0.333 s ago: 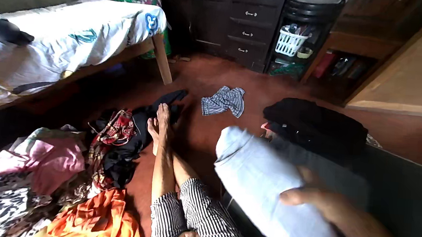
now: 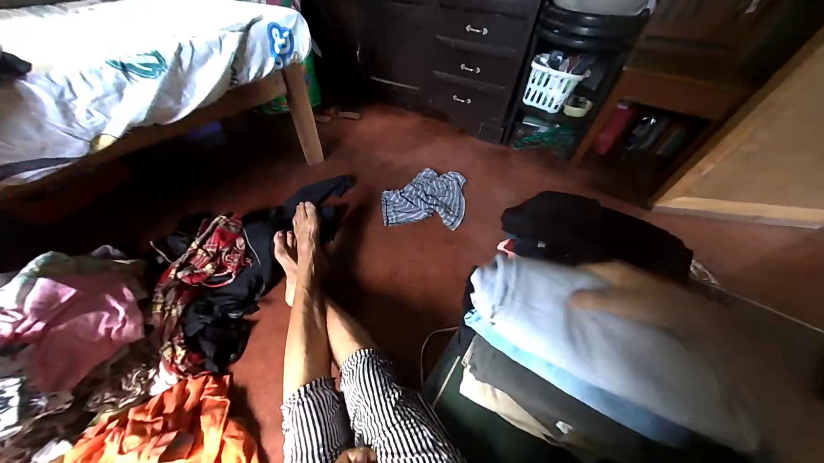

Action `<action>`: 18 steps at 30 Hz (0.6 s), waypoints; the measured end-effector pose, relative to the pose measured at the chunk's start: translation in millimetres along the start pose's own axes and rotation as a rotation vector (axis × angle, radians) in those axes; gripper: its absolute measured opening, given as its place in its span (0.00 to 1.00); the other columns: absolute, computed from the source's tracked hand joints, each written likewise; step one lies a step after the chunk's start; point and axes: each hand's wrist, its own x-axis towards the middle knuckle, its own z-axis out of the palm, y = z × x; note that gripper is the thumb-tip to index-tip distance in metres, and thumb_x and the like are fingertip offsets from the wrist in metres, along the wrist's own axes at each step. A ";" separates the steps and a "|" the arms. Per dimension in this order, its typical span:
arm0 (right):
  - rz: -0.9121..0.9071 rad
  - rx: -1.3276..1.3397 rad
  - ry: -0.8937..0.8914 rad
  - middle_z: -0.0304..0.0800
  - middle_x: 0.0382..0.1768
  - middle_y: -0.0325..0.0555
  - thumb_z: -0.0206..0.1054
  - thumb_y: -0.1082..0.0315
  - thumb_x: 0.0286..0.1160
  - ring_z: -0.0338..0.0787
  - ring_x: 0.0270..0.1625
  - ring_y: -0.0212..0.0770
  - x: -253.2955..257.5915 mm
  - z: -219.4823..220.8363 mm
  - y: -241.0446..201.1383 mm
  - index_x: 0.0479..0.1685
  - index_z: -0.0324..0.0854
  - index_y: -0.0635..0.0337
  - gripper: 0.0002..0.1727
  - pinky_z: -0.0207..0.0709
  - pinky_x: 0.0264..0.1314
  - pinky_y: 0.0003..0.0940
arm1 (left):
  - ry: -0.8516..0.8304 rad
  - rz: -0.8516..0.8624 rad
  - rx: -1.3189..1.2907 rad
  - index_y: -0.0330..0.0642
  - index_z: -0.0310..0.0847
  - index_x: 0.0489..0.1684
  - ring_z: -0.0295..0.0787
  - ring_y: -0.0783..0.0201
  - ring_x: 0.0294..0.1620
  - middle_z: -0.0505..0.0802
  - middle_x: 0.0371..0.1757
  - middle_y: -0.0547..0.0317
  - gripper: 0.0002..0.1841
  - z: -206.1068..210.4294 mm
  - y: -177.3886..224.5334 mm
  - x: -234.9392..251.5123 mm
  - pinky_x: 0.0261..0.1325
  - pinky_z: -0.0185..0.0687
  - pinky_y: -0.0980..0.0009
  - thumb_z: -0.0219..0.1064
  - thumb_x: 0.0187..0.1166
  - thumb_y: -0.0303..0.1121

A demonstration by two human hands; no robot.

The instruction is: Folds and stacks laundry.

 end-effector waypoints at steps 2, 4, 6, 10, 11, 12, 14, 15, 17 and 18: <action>-0.705 0.016 0.242 0.90 0.46 0.69 0.64 0.60 0.84 0.91 0.50 0.49 133.7 10.7 189.3 0.54 0.83 0.80 0.23 0.81 0.59 0.35 | -0.013 0.017 -0.020 0.21 0.74 0.49 0.85 0.75 0.25 0.86 0.26 0.59 0.14 -1.2 -1.3 -0.6 0.36 0.83 0.81 0.42 0.92 0.22; -0.462 0.067 0.190 0.90 0.49 0.57 0.65 0.48 0.81 0.87 0.53 0.43 174.2 5.3 224.9 0.54 0.85 0.67 0.26 0.76 0.63 0.45 | -0.014 0.022 -0.032 0.22 0.74 0.49 0.84 0.75 0.24 0.86 0.26 0.59 0.14 -2.5 -3.3 1.1 0.35 0.83 0.81 0.42 0.92 0.22; -0.332 0.036 0.147 0.89 0.55 0.60 0.65 0.44 0.80 0.86 0.60 0.50 173.4 5.0 217.9 0.57 0.85 0.67 0.30 0.72 0.70 0.54 | -0.003 0.011 -0.035 0.22 0.73 0.49 0.84 0.75 0.24 0.86 0.25 0.59 0.14 -2.2 -4.1 1.6 0.34 0.83 0.81 0.42 0.92 0.22; -0.298 0.095 0.140 0.90 0.44 0.49 0.62 0.50 0.85 0.86 0.47 0.36 152.7 -2.7 202.3 0.52 0.86 0.63 0.23 0.78 0.58 0.41 | -0.024 0.015 -0.045 0.23 0.73 0.49 0.85 0.75 0.25 0.86 0.26 0.60 0.14 -2.4 -5.6 3.7 0.35 0.83 0.81 0.41 0.92 0.22; -0.297 0.121 0.146 0.89 0.39 0.47 0.62 0.54 0.87 0.86 0.42 0.34 147.5 -8.0 197.1 0.50 0.86 0.64 0.20 0.79 0.54 0.38 | -0.024 0.015 -0.046 0.23 0.73 0.49 0.85 0.75 0.24 0.86 0.26 0.60 0.14 -3.1 -6.0 3.7 0.35 0.83 0.81 0.41 0.92 0.22; -0.314 0.106 0.171 0.89 0.35 0.46 0.62 0.56 0.87 0.85 0.39 0.34 144.7 -12.1 194.7 0.47 0.87 0.64 0.18 0.80 0.51 0.36 | -0.020 0.011 -0.044 0.23 0.73 0.48 0.85 0.76 0.24 0.86 0.26 0.60 0.14 -3.6 -6.2 3.7 0.34 0.83 0.81 0.42 0.92 0.22; -0.337 -0.008 0.262 0.86 0.31 0.51 0.63 0.54 0.86 0.85 0.37 0.43 145.7 -11.2 194.8 0.42 0.86 0.65 0.20 0.78 0.47 0.46 | -0.005 -0.008 -0.031 0.22 0.74 0.49 0.84 0.75 0.23 0.85 0.25 0.59 0.14 -2.2 -4.1 3.0 0.34 0.82 0.81 0.42 0.93 0.22; -0.318 -0.072 0.305 0.87 0.34 0.56 0.64 0.51 0.85 0.87 0.40 0.50 149.1 -5.6 196.2 0.44 0.86 0.66 0.22 0.78 0.49 0.54 | -0.001 -0.014 -0.024 0.22 0.74 0.49 0.84 0.75 0.23 0.85 0.25 0.59 0.14 -1.2 -3.0 2.7 0.33 0.82 0.81 0.42 0.93 0.22; -0.211 -0.229 0.345 0.89 0.44 0.67 0.57 0.39 0.86 0.88 0.54 0.66 158.0 12.4 200.9 0.55 0.84 0.67 0.34 0.75 0.58 0.68 | 0.002 -0.019 -0.011 0.22 0.73 0.50 0.83 0.75 0.24 0.85 0.26 0.59 0.14 -0.2 -0.9 1.1 0.34 0.81 0.81 0.42 0.93 0.23; -0.170 -0.291 0.347 0.88 0.51 0.70 0.51 0.37 0.87 0.86 0.61 0.69 161.3 18.5 203.0 0.59 0.82 0.68 0.37 0.73 0.63 0.70 | 0.002 -0.018 -0.012 0.21 0.73 0.51 0.83 0.75 0.24 0.85 0.26 0.58 0.14 0.4 0.3 0.0 0.35 0.81 0.81 0.41 0.93 0.22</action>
